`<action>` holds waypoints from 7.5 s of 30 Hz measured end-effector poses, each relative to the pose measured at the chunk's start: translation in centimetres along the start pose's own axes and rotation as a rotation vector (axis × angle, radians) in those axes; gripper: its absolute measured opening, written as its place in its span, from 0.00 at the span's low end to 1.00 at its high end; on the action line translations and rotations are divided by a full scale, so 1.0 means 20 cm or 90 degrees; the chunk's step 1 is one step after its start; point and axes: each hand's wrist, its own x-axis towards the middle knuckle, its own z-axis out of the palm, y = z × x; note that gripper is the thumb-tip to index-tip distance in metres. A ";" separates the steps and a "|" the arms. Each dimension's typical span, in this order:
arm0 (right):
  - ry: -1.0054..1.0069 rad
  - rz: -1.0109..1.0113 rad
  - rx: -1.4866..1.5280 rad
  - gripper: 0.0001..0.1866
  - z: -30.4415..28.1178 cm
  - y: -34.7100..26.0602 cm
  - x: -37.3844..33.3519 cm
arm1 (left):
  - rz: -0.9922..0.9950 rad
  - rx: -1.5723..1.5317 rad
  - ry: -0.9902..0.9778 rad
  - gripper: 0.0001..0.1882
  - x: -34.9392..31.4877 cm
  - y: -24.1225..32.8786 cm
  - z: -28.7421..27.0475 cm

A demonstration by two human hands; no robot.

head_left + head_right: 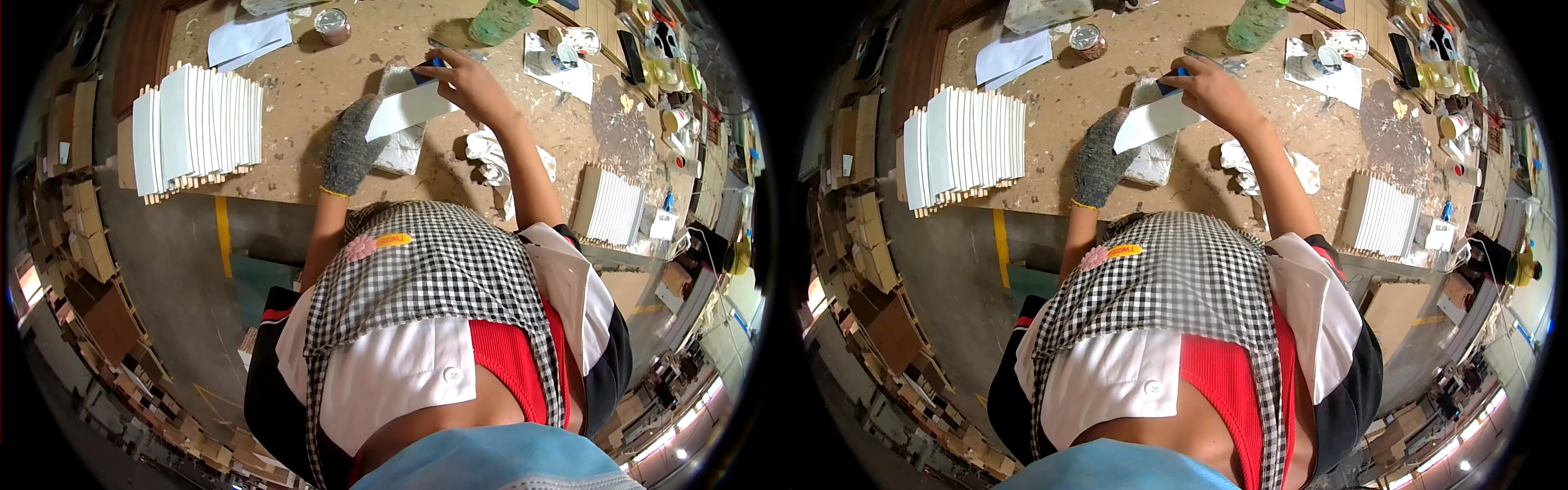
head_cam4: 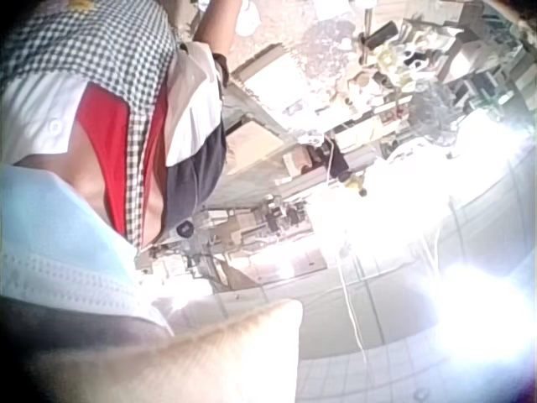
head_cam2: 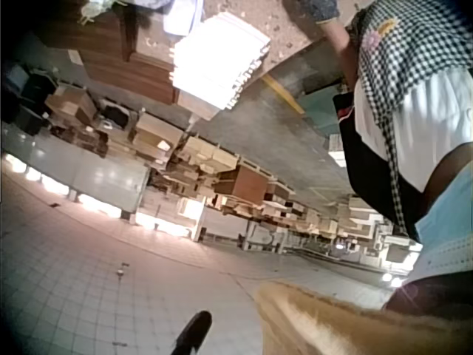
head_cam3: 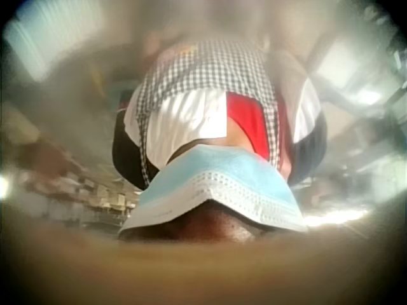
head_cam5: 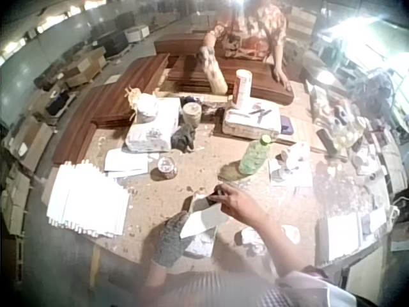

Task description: The person cleans individual white wooden components by hand using a cloth.

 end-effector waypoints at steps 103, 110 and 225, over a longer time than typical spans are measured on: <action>0.023 0.405 -0.177 0.27 0.25 -0.09 -1.02 | -0.565 -0.978 -0.192 0.27 0.06 -0.04 -0.15; 0.249 0.482 0.465 0.20 0.06 -0.07 -0.56 | -0.773 -1.177 -0.084 0.25 0.06 0.05 -0.18; 0.118 0.058 -0.101 0.19 0.46 -0.32 -0.23 | -0.626 -0.848 0.062 0.28 -0.10 -0.08 0.27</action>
